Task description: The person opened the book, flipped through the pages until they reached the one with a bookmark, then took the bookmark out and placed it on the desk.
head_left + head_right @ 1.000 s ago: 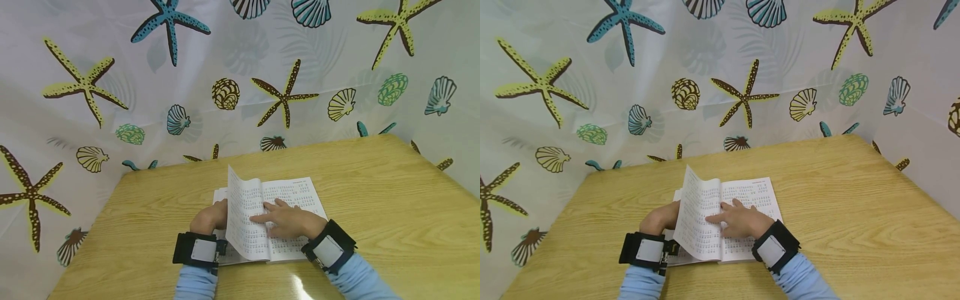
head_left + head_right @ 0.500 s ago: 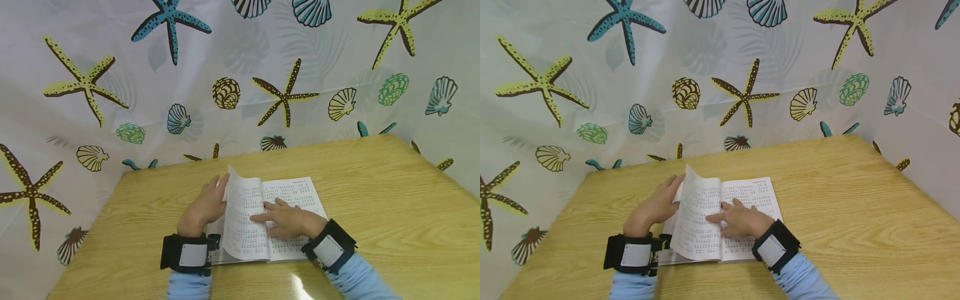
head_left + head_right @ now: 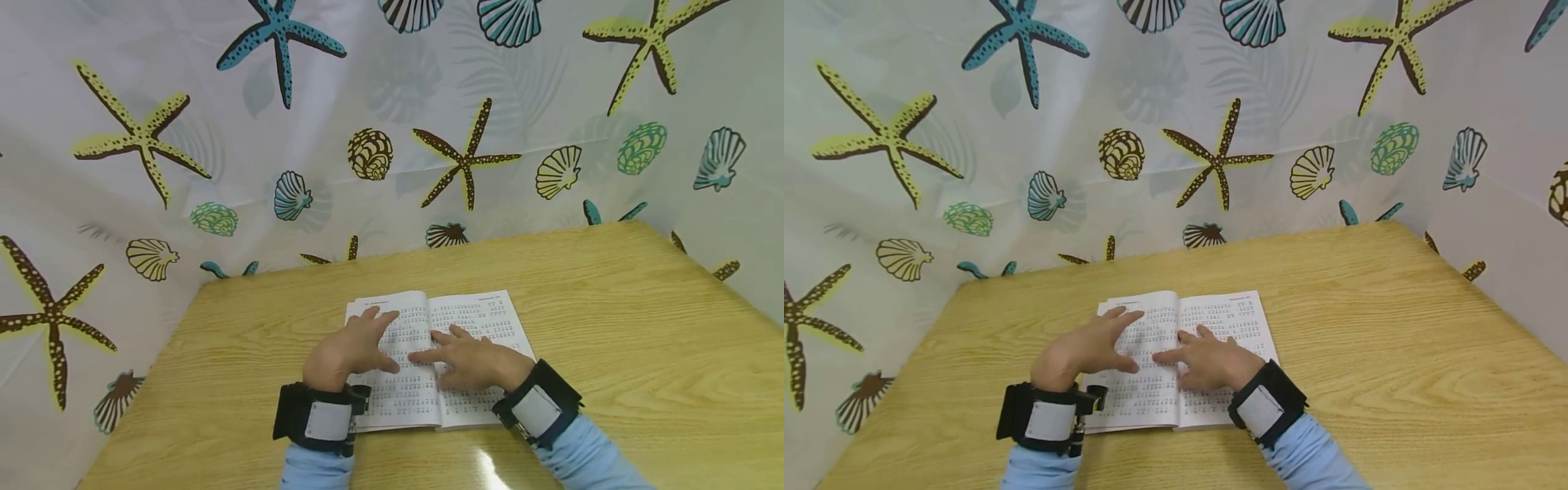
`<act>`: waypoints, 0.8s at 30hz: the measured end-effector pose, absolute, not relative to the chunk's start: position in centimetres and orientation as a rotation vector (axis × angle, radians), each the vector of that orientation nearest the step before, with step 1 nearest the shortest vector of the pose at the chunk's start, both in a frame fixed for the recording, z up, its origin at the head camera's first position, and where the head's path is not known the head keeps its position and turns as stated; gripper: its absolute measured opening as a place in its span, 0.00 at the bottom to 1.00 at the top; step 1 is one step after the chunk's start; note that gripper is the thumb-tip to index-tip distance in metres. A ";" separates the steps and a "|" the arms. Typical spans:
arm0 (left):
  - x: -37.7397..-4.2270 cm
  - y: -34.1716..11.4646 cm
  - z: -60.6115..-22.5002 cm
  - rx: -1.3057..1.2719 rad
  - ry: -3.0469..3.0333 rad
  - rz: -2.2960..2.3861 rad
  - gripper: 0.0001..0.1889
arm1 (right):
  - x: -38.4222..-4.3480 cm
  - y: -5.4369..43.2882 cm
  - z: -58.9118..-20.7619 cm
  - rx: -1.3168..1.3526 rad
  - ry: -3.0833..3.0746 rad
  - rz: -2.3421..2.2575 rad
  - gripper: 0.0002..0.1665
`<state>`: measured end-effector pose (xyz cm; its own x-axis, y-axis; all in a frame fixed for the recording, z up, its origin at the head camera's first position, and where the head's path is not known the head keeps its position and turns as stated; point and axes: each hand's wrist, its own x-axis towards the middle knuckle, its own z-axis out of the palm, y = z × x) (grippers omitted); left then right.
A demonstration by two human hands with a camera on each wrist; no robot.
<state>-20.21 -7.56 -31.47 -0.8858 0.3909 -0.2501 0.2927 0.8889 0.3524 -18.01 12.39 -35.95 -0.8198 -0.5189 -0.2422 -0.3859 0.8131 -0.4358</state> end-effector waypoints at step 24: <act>-21.6 -6.4 -34.9 0.408 2.642 0.395 0.50 | -18.8 13.7 -35.6 -0.601 2.647 -0.568 0.41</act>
<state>-21.60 -6.42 -34.86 -0.8616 0.3434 -0.3737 0.2192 0.9159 0.3363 -18.83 13.73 -35.57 -0.8421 -0.4736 -0.2581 -0.3258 0.8280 -0.4563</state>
